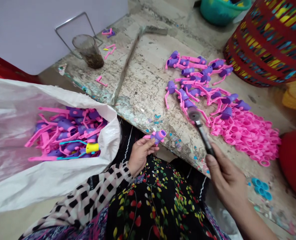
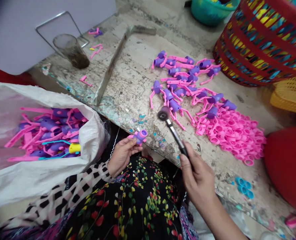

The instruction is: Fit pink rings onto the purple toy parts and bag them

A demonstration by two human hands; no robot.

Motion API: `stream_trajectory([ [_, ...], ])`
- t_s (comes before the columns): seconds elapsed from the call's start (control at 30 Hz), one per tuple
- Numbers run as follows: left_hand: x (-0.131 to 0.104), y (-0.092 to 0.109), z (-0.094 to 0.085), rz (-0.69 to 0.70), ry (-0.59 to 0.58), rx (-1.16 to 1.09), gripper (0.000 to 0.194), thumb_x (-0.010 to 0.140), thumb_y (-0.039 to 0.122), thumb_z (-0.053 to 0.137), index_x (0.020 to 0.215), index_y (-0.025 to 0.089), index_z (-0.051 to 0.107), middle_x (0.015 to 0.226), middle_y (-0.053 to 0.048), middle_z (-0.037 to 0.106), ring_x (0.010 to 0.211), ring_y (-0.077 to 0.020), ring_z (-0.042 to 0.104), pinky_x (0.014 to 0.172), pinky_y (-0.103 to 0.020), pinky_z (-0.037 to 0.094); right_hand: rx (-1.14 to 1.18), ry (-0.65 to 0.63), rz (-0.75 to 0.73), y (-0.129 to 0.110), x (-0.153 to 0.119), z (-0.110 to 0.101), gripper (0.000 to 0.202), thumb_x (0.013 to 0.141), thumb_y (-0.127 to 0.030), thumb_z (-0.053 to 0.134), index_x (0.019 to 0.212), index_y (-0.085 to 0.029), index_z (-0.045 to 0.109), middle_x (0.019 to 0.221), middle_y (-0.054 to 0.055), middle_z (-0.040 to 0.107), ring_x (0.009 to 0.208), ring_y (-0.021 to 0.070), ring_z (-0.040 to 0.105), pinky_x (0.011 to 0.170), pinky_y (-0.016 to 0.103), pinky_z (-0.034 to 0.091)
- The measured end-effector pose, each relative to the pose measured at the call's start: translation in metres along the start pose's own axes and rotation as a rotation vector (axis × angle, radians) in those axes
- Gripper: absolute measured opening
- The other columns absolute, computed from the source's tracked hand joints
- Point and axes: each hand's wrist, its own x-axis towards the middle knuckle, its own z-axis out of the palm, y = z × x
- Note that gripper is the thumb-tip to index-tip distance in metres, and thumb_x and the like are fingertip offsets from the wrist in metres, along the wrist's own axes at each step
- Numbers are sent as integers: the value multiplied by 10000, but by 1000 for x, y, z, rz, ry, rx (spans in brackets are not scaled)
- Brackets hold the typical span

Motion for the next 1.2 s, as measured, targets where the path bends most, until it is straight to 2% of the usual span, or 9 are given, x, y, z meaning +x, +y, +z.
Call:
stream_trajectory([
  [0.1, 0, 0, 0, 1, 4, -2, 365, 600, 422, 826, 728, 117, 672, 702, -38, 710, 587, -127, 667, 630, -240, 521, -40, 126, 26, 1, -4, 5, 477, 930, -267, 493, 1404, -268, 446, 1252, 81, 651, 1049, 248, 669, 876, 399, 554],
  [0.23, 0, 0, -1, -3, 7, -5, 372, 585, 420, 834, 727, 117, 672, 680, -33, 705, 581, -130, 667, 622, -240, 521, -57, -223, -94, 5, -5, 14, 415, 926, -306, 497, 1329, -222, 547, 1092, 78, 729, 928, 248, 712, 769, 369, 593],
  [0.4, 1, -1, -1, -1, 11, -9, 365, 589, 418, 831, 715, 116, 671, 677, -35, 705, 582, -130, 666, 618, -236, 516, -64, 114, -67, -5, -3, 8, 455, 930, -285, 484, 1381, -228, 485, 1206, 99, 676, 1024, 260, 682, 851, 383, 567],
  [0.6, 1, -2, -1, 1, 6, -17, 379, 573, 418, 840, 738, 120, 675, 679, -32, 706, 571, -130, 665, 616, -242, 517, -149, -211, -114, 4, 0, 19, 436, 936, -336, 462, 1355, -232, 519, 1031, 77, 736, 870, 237, 716, 736, 345, 581],
  [0.73, 2, -2, -1, 5, -15, -23, 370, 577, 411, 841, 748, 129, 672, 690, -24, 707, 573, -122, 663, 644, -251, 524, -181, -109, -19, 13, 14, 31, 428, 956, -377, 414, 1338, -220, 526, 1101, 85, 714, 943, 231, 692, 755, 333, 552],
  [0.87, 3, -1, -4, -7, -51, -16, 368, 594, 409, 836, 762, 122, 676, 709, -38, 712, 583, -123, 665, 652, -253, 527, -506, -108, -99, 17, 34, 53, 423, 956, -371, 394, 1327, -231, 542, 886, 88, 684, 694, 206, 642, 583, 305, 474],
  [0.97, 3, 2, -7, -29, -80, -12, 370, 586, 404, 843, 750, 119, 673, 694, -41, 709, 591, -130, 671, 643, -247, 528, -672, -35, -164, 13, 40, 63, 421, 939, -329, 421, 1315, -203, 562, 939, 151, 623, 747, 251, 601, 616, 356, 450],
  [1.07, 0, 4, -8, -61, -138, -6, 363, 593, 399, 841, 753, 116, 680, 694, -49, 713, 605, -134, 675, 660, -252, 535, -518, 50, -188, 0, 34, 63, 418, 917, -354, 479, 1288, -190, 578, 1133, 197, 572, 981, 331, 562, 776, 473, 464],
  [1.2, -13, 6, -8, -136, -264, 35, 352, 600, 387, 843, 747, 103, 695, 684, -74, 715, 592, -148, 670, 667, -282, 548, 87, -62, -227, -24, 20, 64, 439, 888, -370, 560, 1298, -215, 542, 1128, 127, 608, 1041, 258, 583, 884, 421, 488],
])
